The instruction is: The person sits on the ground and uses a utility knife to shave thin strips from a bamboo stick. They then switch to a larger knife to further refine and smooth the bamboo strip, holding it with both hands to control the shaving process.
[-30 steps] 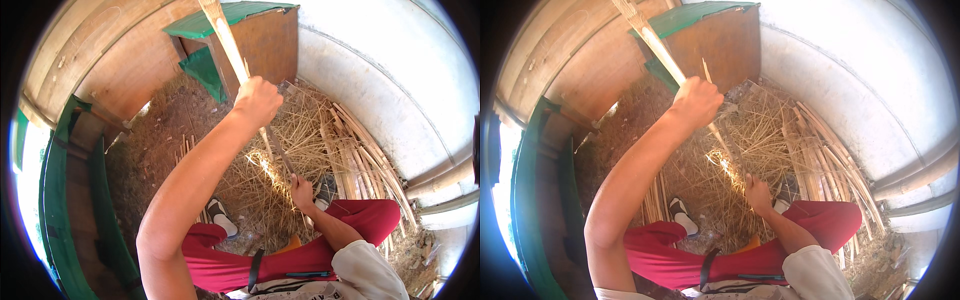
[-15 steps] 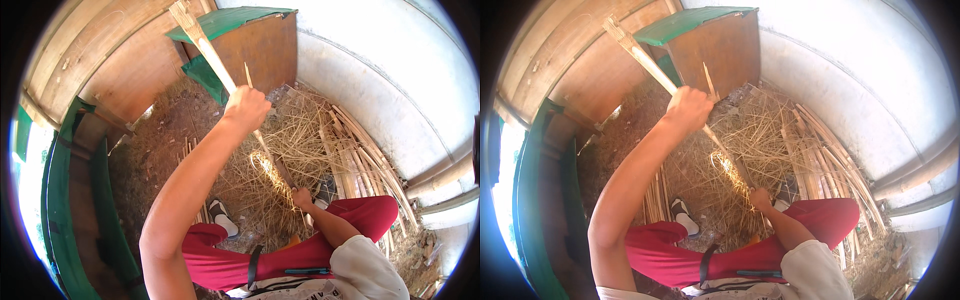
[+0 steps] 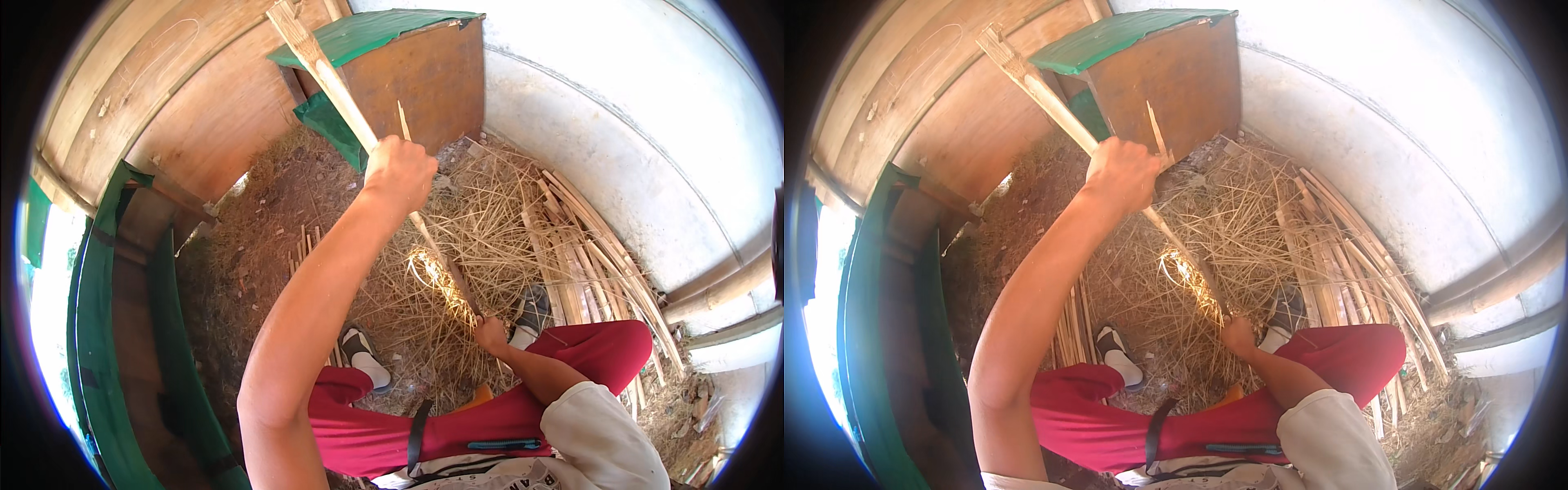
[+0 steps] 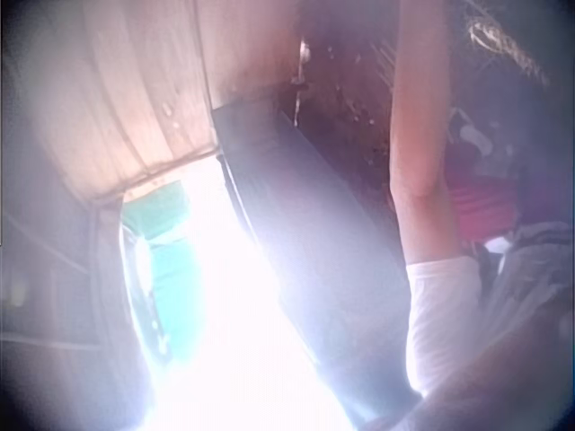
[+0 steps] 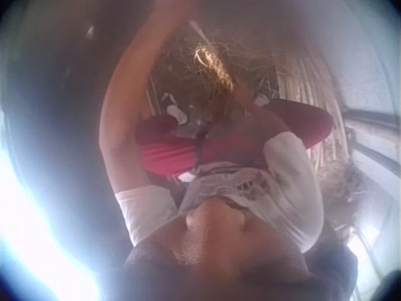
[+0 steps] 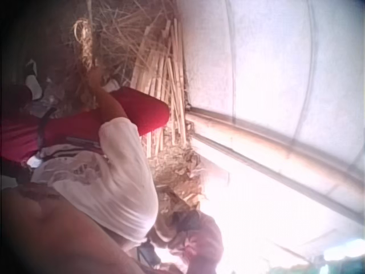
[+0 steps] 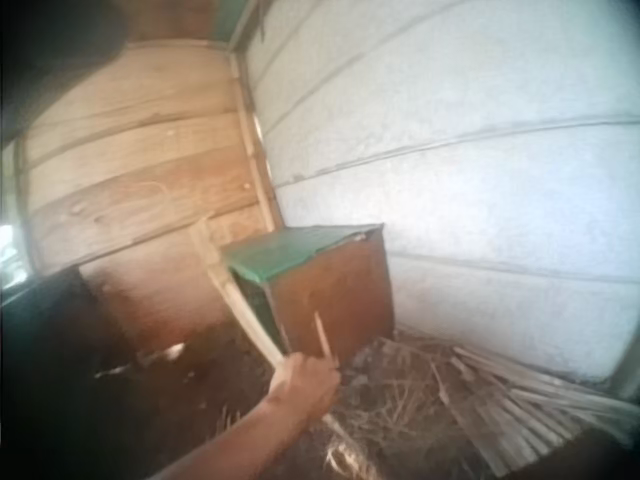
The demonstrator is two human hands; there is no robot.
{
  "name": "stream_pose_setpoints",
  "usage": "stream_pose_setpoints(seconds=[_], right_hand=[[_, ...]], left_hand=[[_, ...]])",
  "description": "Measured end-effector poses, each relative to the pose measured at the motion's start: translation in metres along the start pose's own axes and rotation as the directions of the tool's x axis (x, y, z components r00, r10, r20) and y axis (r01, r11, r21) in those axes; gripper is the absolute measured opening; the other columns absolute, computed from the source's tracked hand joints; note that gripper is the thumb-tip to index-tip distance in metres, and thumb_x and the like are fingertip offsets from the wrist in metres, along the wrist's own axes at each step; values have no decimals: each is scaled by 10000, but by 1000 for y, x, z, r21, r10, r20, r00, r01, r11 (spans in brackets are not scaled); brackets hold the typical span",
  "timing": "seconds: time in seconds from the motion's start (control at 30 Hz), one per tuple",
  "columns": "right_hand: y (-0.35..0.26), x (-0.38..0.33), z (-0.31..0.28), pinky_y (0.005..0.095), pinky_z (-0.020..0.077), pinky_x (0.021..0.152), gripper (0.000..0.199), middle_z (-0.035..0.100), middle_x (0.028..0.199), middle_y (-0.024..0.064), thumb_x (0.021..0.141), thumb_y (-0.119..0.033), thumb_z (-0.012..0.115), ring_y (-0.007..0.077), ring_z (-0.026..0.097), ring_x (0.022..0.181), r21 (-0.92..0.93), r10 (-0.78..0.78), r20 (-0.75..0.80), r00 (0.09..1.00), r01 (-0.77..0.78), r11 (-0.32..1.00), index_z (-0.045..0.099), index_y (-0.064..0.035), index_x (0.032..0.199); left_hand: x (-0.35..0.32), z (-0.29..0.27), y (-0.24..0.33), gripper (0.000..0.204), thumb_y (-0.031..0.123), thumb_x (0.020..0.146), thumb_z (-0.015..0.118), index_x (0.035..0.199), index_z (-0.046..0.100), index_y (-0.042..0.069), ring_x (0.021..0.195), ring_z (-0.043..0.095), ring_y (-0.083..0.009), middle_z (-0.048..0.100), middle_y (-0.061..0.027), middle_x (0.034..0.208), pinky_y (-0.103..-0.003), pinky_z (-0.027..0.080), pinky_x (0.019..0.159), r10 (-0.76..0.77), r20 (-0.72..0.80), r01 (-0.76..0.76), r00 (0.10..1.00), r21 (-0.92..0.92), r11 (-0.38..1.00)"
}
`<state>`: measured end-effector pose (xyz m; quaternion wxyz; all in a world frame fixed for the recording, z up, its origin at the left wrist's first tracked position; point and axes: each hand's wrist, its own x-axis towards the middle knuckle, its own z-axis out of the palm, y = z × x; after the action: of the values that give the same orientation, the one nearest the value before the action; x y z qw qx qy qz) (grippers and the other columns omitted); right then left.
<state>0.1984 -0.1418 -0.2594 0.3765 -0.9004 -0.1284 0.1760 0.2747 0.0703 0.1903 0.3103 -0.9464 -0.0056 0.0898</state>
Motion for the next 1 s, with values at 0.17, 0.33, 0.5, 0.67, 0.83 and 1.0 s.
stream_pose_setpoints(seconds=[0.17,0.33,0.5,0.67,0.83,1.0], right_hand=[[-15,14,-10,532,408,514,542,506,520,231,1000,-290,519,409,521,479,-7,-31,-56,998,30,1000,562,84,611],[-69,3,-39,525,394,485,476,512,512,228,1015,-275,502,371,556,487,186,-163,-271,949,217,958,616,74,713],[22,9,-5,505,501,569,424,629,673,261,995,-291,519,399,633,601,-221,79,103,992,-54,974,677,76,854],[2,4,-2,507,511,579,448,649,713,256,986,-317,528,401,639,615,-199,116,121,986,-90,976,675,85,855],[-1,16,-13,512,464,533,492,591,594,243,992,-326,526,398,590,523,-117,77,116,990,-63,991,648,89,758],[-24,36,-33,507,411,506,532,512,502,211,996,-324,530,356,525,444,-7,-1,-14,1000,1,1000,591,83,660]], left_hand=[[-1,-1,-8,150,199,842,653,929,759,139,846,726,-202,739,-41,876,-371,556,691,-76,78,80,994,-59,995],[-12,12,-14,157,204,846,653,954,749,143,841,725,-193,734,-28,878,-369,558,684,-104,97,111,990,-62,992],[-6,2,-7,152,195,850,644,955,744,148,821,725,-192,727,-28,855,-367,559,669,-62,38,64,997,-61,996],[-13,19,-11,149,189,853,639,948,745,146,806,725,-196,726,-28,847,-364,559,670,-87,5,87,996,-34,996],[-13,16,-10,136,198,856,648,930,751,147,805,725,-197,724,-25,833,-358,557,668,-57,5,57,998,-32,998],[-5,3,2,129,207,853,660,921,755,151,828,724,-187,727,-17,855,-346,553,674,-28,-43,27,999,-36,999]])
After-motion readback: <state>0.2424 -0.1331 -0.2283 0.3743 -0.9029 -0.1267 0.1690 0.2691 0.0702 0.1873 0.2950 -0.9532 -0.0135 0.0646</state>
